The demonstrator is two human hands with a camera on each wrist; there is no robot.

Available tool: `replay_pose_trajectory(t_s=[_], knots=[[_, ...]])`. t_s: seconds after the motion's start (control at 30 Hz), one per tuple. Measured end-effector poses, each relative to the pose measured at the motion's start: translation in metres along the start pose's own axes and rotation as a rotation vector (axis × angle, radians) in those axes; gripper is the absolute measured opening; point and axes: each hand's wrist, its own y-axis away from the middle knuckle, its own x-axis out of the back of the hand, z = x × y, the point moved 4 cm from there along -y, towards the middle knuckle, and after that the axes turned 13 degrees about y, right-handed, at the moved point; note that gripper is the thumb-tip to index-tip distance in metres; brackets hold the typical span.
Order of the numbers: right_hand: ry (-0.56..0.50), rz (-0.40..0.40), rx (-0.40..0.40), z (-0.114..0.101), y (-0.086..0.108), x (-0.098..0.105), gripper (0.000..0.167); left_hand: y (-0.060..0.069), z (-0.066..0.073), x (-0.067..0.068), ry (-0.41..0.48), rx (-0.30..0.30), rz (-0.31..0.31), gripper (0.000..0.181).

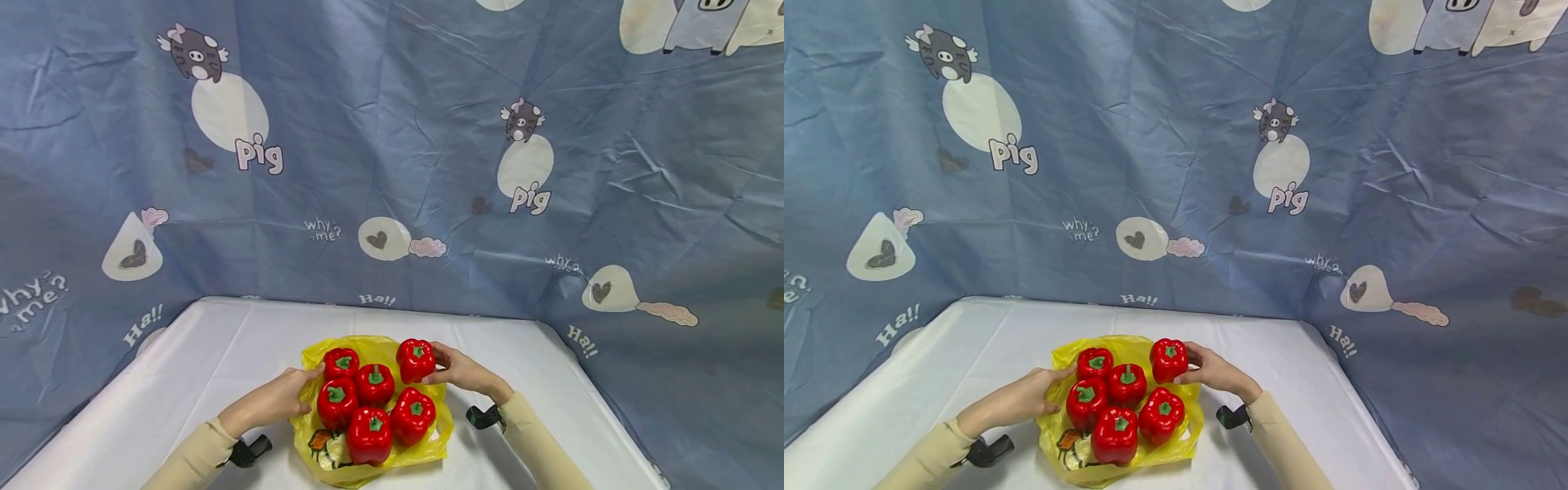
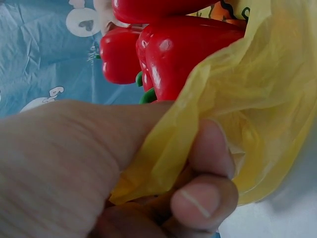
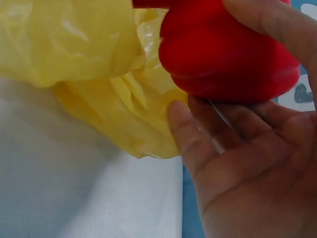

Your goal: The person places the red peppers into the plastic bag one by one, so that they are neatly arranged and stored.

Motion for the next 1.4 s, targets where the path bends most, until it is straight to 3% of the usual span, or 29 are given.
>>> replay_pose_trajectory(t_s=[0.27,0.7,1.07,1.4], knots=[[0.045,-0.011,-0.022,0.003,0.003,-0.003,0.064,-0.001,0.0,-0.001,0.006,-0.007,-0.012,0.07],[0.006,-0.091,0.026,0.011,-0.001,-0.013,0.067,0.001,-0.002,-0.003,0.016,-0.002,-0.012,0.07],[-0.006,-0.03,0.061,0.01,-0.006,-0.013,0.066,0.0,-0.001,0.0,-0.015,0.025,0.001,0.071],[0.142,0.004,0.017,0.009,-0.002,-0.01,0.061,-0.001,-0.001,0.0,0.001,0.047,0.01,0.07]])
